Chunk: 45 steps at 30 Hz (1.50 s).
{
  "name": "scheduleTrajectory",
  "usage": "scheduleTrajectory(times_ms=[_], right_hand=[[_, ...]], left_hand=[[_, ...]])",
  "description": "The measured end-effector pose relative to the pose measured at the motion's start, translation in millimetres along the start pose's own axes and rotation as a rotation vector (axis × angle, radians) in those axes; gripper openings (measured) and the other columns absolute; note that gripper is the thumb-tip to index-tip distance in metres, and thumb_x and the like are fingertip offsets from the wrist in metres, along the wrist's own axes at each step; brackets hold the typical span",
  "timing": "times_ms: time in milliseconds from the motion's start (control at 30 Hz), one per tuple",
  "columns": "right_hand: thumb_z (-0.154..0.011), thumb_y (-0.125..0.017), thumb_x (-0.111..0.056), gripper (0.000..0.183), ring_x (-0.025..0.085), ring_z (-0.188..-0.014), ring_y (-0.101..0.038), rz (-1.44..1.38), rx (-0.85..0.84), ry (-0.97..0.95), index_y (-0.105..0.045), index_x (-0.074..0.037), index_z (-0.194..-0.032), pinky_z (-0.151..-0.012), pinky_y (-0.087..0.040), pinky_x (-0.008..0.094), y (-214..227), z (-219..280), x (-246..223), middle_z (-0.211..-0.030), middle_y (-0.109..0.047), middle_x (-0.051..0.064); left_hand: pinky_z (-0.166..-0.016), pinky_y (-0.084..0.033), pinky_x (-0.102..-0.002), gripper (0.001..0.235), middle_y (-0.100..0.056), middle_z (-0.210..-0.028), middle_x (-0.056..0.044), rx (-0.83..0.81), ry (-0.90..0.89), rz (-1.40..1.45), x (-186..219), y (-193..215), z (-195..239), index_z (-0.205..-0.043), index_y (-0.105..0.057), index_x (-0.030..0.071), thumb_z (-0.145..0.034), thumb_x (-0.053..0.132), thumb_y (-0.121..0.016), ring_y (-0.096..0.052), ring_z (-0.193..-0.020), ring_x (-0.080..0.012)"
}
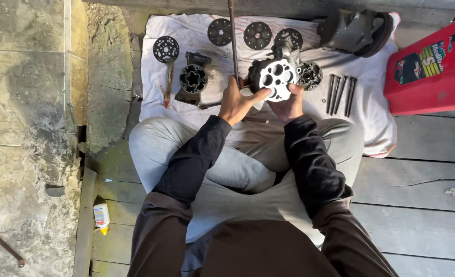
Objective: The person sits on a cloth on the floor and uses a wrench to loosen and remove bolts from a cylindrical mechanical component. They then use a metal rod to tap and adjust internal parts of the component while holding it with both hands.
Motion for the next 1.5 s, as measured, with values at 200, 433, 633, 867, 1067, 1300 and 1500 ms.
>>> scheduleTrajectory(times_ms=[200, 433, 633, 867, 1067, 1300, 1500], right_hand=[[-0.068, -0.066, -0.026, 0.063, 0.028, -0.094, -0.068, 0.054, -0.079, -0.107, -0.064, -0.008, -0.128, -0.089, -0.060, 0.051, 62.7, -13.2, 9.0, -0.114, -0.071, 0.013], [-0.063, -0.056, -0.014, 0.052, 0.031, -0.092, -0.067, 0.117, -0.010, -0.209, -0.064, -0.006, -0.114, -0.086, -0.059, 0.055, 43.4, -5.5, -8.8, -0.099, -0.065, 0.009], [-0.058, -0.051, -0.008, 0.048, 0.033, -0.089, -0.063, 0.011, -0.035, -0.239, -0.064, -0.005, -0.104, -0.087, -0.057, 0.059, 3.1, 6.3, -16.1, -0.092, -0.062, 0.007], [-0.061, -0.051, -0.017, 0.054, 0.028, -0.094, -0.063, 0.074, -0.243, -0.250, -0.066, -0.013, -0.113, -0.079, -0.052, 0.045, -28.0, 15.3, -16.5, -0.105, -0.068, 0.003], [-0.082, -0.063, -0.052, 0.071, 0.036, -0.131, -0.058, 0.081, -0.360, -0.019, -0.053, -0.018, -0.145, -0.112, -0.042, 0.065, 99.0, -33.9, 6.9, -0.142, -0.060, 0.010], [-0.086, -0.073, -0.029, 0.058, 0.030, -0.134, -0.056, 0.244, -0.488, 0.163, -0.053, -0.018, -0.140, -0.117, -0.042, 0.054, -47.6, 10.8, -33.6, -0.139, -0.061, 0.012], [-0.082, -0.083, -0.024, 0.079, 0.028, -0.130, -0.059, 0.303, -0.371, 0.224, -0.043, -0.012, -0.149, -0.110, -0.049, 0.051, -33.6, 6.9, -31.7, -0.140, -0.059, 0.012]], left_hand=[[-0.093, -0.056, -0.051, 0.082, -0.069, -0.116, -0.027, 0.078, -0.099, 0.014, 10.1, 21.5, 11.9, -0.104, -0.044, 0.009, -0.061, 0.057, -0.094, -0.068, -0.113, -0.0442], [-0.090, -0.058, -0.044, 0.078, -0.071, -0.103, -0.020, 0.206, -0.387, 0.043, 31.7, 17.0, 26.1, -0.094, -0.036, 0.014, -0.055, 0.040, -0.098, -0.071, -0.103, -0.0394], [-0.078, -0.063, -0.040, 0.098, -0.066, -0.085, -0.006, 0.278, -0.688, -0.219, 60.1, 16.7, 37.9, -0.130, -0.058, 0.001, -0.055, 0.050, -0.100, -0.073, -0.083, -0.0283], [-0.073, -0.063, -0.036, 0.106, -0.065, -0.081, -0.003, 0.331, -0.704, -0.213, 45.5, 17.2, 36.1, -0.132, -0.061, 0.002, -0.049, 0.056, -0.100, -0.073, -0.080, -0.0255], [-0.087, -0.061, -0.033, 0.079, -0.072, -0.113, -0.015, 0.095, -0.396, 0.413, -20.9, 27.8, -10.4, -0.090, -0.040, 0.013, -0.052, 0.028, -0.108, -0.073, -0.104, -0.0260], [-0.052, -0.054, -0.020, 0.054, -0.047, -0.083, 0.008, -0.062, -0.090, 0.827, -10.3, 5.0, -16.9, -0.099, -0.038, 0.021, -0.078, 0.031, -0.088, -0.060, -0.075, -0.0074], [-0.075, -0.066, -0.036, 0.048, -0.077, -0.098, -0.010, -0.381, 0.303, 1.104, -42.6, -33.1, -22.6, -0.115, -0.063, 0.013, -0.091, 0.055, -0.066, -0.077, -0.080, -0.0225]])
Point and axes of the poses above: each hand's wrist, its own z-axis away from the middle knuckle, its own y-axis out of the back of the hand, x = y × z, the point moved 7 cm from there along -z, towards the middle knuckle
